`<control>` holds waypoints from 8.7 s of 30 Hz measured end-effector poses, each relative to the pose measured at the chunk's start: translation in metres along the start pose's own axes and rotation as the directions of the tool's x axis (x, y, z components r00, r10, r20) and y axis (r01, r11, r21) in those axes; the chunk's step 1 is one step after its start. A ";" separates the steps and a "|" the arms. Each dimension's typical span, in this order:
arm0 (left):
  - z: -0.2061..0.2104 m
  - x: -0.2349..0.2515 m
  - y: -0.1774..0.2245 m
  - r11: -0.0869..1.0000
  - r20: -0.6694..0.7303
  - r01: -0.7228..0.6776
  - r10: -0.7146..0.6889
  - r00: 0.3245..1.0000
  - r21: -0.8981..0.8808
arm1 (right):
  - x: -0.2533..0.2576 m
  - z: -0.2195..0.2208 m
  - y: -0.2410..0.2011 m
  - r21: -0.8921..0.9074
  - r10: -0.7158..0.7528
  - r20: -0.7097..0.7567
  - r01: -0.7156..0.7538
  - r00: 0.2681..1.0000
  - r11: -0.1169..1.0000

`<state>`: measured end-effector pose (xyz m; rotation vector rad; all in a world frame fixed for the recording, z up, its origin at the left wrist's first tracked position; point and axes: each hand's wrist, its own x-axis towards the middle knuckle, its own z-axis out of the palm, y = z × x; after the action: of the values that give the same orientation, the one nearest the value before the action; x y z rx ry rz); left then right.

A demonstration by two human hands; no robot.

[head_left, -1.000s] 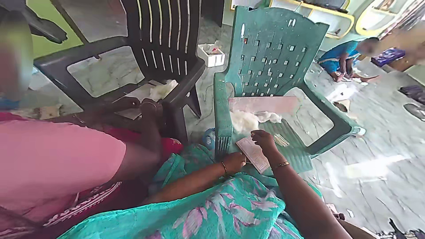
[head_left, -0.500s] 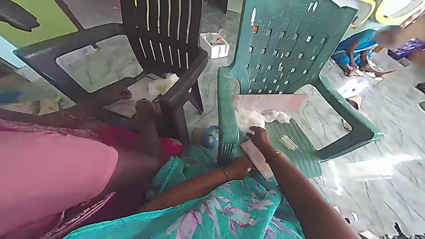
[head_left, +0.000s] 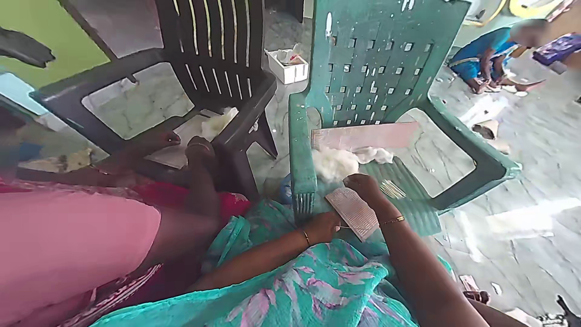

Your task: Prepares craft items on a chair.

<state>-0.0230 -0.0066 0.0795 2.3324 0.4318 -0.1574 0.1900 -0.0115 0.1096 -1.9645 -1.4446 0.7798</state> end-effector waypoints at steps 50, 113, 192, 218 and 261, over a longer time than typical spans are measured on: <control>-0.025 -0.004 0.047 0.878 -0.506 -0.037 -0.239 0.829 -0.477 | -0.077 -0.045 0.015 0.497 -0.117 -0.038 0.121 0.992 0.859; -0.024 0.048 0.031 0.582 -0.200 0.200 -0.550 0.811 -0.788 | -0.023 -0.016 0.038 0.196 -0.060 -0.124 0.083 0.991 0.977; -0.007 0.018 0.039 0.909 -0.018 0.402 -0.406 0.914 -0.113 | -0.117 -0.009 0.056 -0.575 -0.057 0.478 0.361 0.877 0.734; -0.002 0.024 0.039 0.921 -0.013 0.383 -0.384 0.923 -0.070 | -0.119 -0.008 0.053 -0.550 -0.083 0.505 0.395 0.859 0.736; 0.016 0.005 0.056 0.954 -0.122 0.296 -0.299 0.947 -0.041 | -0.173 0.007 0.082 -0.501 -0.511 -0.263 0.337 0.818 0.797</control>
<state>0.0017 -0.0539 0.1039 2.2506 0.8459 -0.1475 0.1933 -0.1980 0.0653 -1.8242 -1.8214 -0.1590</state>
